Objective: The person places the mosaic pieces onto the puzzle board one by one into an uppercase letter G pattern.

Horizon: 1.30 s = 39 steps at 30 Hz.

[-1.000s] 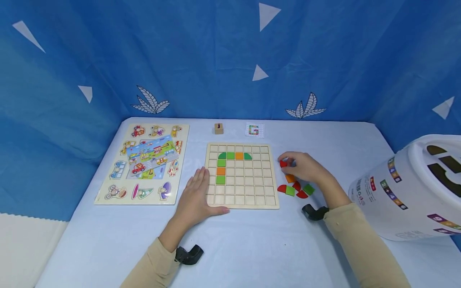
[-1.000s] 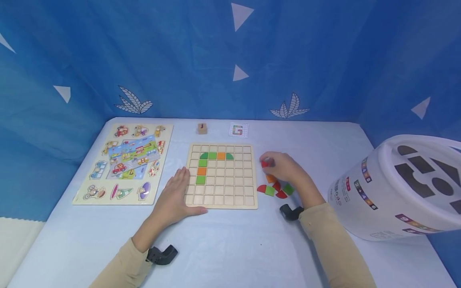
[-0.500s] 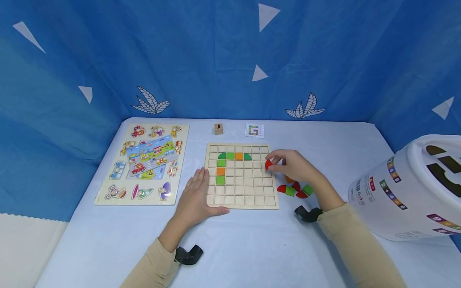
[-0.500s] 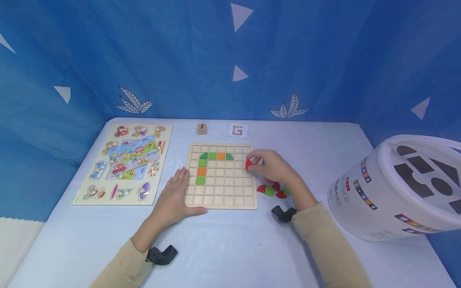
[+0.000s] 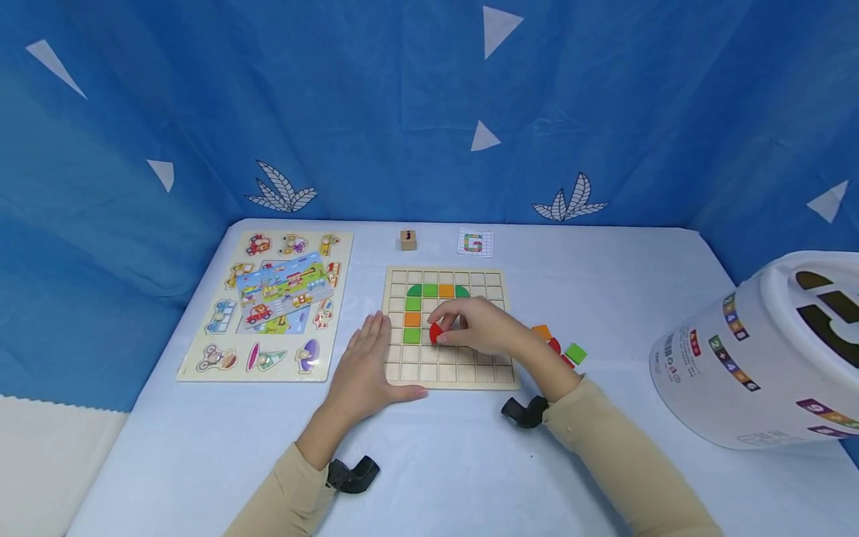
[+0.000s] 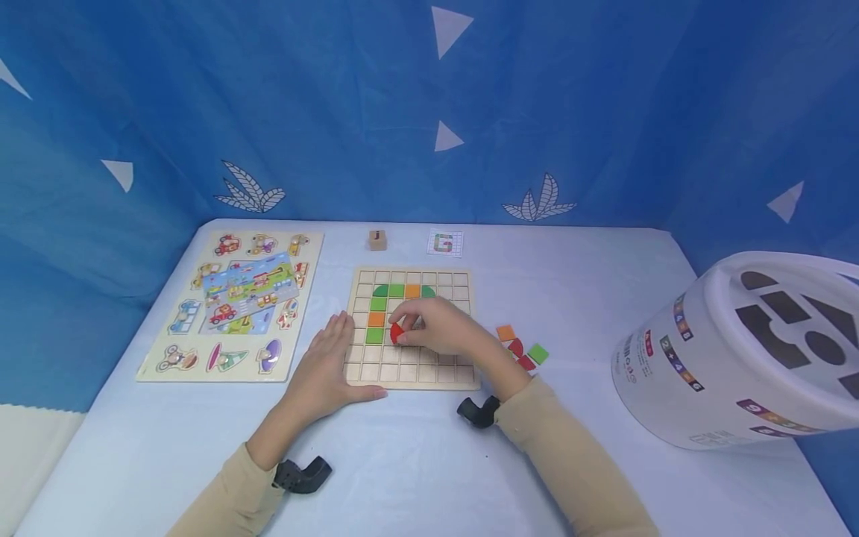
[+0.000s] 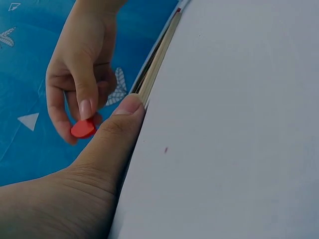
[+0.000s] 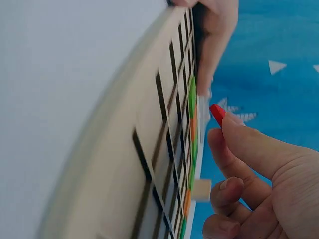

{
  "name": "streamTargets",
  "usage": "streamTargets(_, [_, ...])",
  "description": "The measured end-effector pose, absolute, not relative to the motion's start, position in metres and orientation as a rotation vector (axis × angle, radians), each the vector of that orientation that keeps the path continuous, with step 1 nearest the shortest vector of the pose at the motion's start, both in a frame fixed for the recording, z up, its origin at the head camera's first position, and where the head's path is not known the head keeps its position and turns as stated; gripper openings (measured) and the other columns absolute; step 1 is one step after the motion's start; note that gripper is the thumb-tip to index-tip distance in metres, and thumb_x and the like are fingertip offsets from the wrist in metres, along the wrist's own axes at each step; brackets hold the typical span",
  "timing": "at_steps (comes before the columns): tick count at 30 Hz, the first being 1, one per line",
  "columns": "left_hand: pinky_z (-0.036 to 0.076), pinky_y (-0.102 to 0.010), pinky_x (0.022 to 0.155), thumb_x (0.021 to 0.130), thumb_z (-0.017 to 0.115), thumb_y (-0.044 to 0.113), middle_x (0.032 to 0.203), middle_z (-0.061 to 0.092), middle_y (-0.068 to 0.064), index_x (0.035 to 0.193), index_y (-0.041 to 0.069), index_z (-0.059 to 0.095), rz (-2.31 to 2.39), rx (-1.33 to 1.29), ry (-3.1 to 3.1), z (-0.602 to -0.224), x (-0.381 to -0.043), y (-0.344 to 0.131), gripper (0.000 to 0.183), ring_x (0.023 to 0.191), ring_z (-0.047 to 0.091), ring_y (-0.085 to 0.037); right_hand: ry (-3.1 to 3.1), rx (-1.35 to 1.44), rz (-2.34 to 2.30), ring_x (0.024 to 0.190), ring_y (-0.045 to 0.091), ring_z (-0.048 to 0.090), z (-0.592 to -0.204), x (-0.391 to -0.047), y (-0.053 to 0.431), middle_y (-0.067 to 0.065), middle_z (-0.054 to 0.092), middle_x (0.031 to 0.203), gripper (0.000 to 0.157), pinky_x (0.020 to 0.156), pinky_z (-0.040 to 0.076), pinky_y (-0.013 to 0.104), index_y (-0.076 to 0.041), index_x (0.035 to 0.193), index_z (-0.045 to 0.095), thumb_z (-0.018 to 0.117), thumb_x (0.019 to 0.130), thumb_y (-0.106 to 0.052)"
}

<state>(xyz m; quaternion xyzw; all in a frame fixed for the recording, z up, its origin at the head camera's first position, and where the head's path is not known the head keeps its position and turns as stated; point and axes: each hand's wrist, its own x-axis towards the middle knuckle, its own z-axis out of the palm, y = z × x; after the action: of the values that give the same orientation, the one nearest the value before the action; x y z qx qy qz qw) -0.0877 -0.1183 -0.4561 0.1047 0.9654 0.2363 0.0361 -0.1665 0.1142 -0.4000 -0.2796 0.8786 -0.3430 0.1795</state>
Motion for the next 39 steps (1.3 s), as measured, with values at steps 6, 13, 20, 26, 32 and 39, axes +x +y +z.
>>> streamTargets(6, [0.013, -0.048, 0.126, 0.062, 0.074, 0.080, 0.167, 0.013, -0.013, 0.158, 0.001, 0.017, 0.721, 0.337, 2.974, -0.457, -0.088, -0.118, 0.137, 0.156, 0.007, -0.028, 2.456, -0.883, -0.915, 0.073, 0.011, 0.057, -0.407, -0.160, 0.093, -0.011, 0.066, 0.087, 0.027, 0.068, 0.052, 0.025, -0.022, 0.116, 0.072, 0.075, 0.089, -0.021])
streamTargets(13, [0.013, -0.049, 0.126, 0.062, 0.073, 0.080, 0.167, 0.014, -0.014, 0.157, 0.000, 0.017, 0.741, 0.352, 2.978, -0.456, -0.087, -0.119, 0.137, 0.156, 0.008, -0.028, 2.446, -0.928, -0.827, 0.078, 0.010, 0.058, -0.410, -0.158, 0.081, -0.012, 0.065, 0.087, 0.028, 0.072, 0.051, 0.023, -0.025, 0.119, 0.072, 0.073, 0.091, -0.021])
streamTargets(20, [0.013, -0.049, 0.126, 0.062, 0.073, 0.081, 0.167, 0.013, -0.014, 0.157, 0.000, 0.017, 0.736, 0.351, 2.978, -0.456, -0.087, -0.119, 0.137, 0.156, 0.007, -0.028, 2.481, -0.972, -0.730, 0.082, 0.009, 0.057, -0.409, -0.158, 0.076, -0.012, 0.065, 0.098, 0.029, 0.074, 0.051, 0.023, -0.028, 0.121, 0.072, 0.071, 0.093, -0.023])
streamTargets(26, [0.012, -0.049, 0.126, 0.062, 0.073, 0.080, 0.167, 0.013, -0.014, 0.157, 0.000, 0.016, 0.743, 0.346, 2.973, -0.456, -0.087, -0.120, 0.137, 0.156, 0.007, -0.028, 2.492, -0.998, -0.666, 0.081, 0.009, 0.056, -0.408, -0.157, 0.074, -0.011, 0.064, 0.099, 0.031, 0.071, 0.049, 0.022, -0.028, 0.124, 0.071, 0.071, 0.093, -0.022])
streamTargets(32, [0.013, -0.050, 0.126, 0.063, 0.073, 0.080, 0.167, 0.013, -0.015, 0.157, -0.001, 0.017, 0.742, 0.348, 2.971, -0.456, -0.087, -0.120, 0.136, 0.156, 0.007, -0.029, 2.485, -1.053, -0.633, 0.076, 0.008, 0.054, -0.409, -0.155, 0.073, -0.012, 0.062, 0.090, 0.032, 0.065, 0.046, 0.020, -0.026, 0.124, 0.071, 0.072, 0.092, -0.027])
streamTargets(39, [0.012, -0.048, 0.127, 0.062, 0.073, 0.080, 0.167, 0.012, -0.014, 0.157, 0.000, 0.017, 0.753, 0.336, 2.960, -0.455, -0.087, -0.119, 0.137, 0.156, 0.006, -0.028, 2.500, -1.057, -0.628, 0.074, 0.007, 0.054, -0.411, -0.155, 0.074, -0.013, 0.062, 0.088, 0.030, 0.065, 0.047, 0.020, -0.025, 0.121, 0.073, 0.073, 0.091, -0.027])
